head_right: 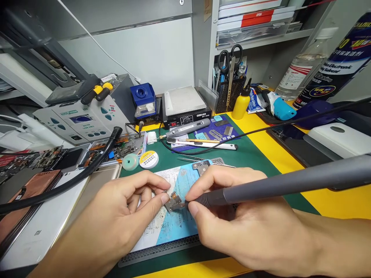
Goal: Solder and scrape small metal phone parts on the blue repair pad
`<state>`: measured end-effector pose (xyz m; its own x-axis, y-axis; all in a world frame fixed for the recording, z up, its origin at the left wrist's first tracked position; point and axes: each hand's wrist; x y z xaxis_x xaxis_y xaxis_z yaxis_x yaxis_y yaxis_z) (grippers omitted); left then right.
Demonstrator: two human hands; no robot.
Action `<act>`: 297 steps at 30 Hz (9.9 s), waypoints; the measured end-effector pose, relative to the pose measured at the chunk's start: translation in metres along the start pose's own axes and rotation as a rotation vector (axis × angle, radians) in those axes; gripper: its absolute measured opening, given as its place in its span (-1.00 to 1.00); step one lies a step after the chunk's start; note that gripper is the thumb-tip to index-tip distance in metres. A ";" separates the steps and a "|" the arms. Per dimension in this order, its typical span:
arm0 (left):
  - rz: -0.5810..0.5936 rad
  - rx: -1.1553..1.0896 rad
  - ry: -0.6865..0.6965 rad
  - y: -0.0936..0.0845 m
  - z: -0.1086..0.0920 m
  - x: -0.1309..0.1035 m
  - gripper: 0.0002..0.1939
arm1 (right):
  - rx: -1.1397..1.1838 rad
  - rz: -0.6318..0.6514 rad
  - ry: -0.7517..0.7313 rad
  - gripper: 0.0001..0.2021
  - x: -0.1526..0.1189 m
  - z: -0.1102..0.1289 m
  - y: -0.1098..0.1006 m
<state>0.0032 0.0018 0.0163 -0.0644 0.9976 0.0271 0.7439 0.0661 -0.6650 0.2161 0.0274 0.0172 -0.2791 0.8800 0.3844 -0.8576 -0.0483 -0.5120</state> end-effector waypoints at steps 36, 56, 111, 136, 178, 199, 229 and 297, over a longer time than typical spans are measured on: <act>0.011 0.008 0.005 0.001 0.000 0.000 -0.88 | 0.011 0.058 0.019 -0.91 -0.003 -0.001 -0.001; -0.011 0.054 0.066 0.001 0.007 0.001 -0.89 | 0.032 0.021 0.046 -0.89 -0.003 0.001 0.000; -0.025 0.001 0.041 0.004 0.006 0.000 -0.89 | -0.050 0.016 -0.037 -0.90 -0.006 0.002 -0.002; -0.021 -0.004 0.047 0.003 0.004 -0.003 -0.90 | -0.030 0.018 -0.019 -0.90 -0.006 0.001 -0.001; 0.013 0.032 0.077 0.004 0.019 -0.003 -0.89 | 0.119 0.030 0.131 -0.85 -0.002 0.001 0.001; -0.009 0.021 0.087 0.002 0.008 -0.001 -0.86 | 0.222 0.052 0.299 -0.86 0.001 0.005 0.002; 0.012 0.059 0.098 -0.004 0.001 0.000 -0.84 | 0.350 0.053 0.451 -0.81 0.001 -0.002 -0.001; -0.001 0.265 0.334 -0.005 0.003 -0.001 -0.94 | 0.740 0.007 0.714 -0.78 0.013 -0.014 -0.002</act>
<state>-0.0025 0.0005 0.0171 0.1867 0.9529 0.2392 0.5443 0.1024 -0.8326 0.2205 0.0461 0.0123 -0.1700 0.9426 -0.2873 -0.9758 -0.1204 0.1825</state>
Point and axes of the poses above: each hand's wrist, its own x-axis towards the middle knuckle, its own y-axis out of the palm, z = x × y, and after that the axes turned 11 degrees about -z, right-handed
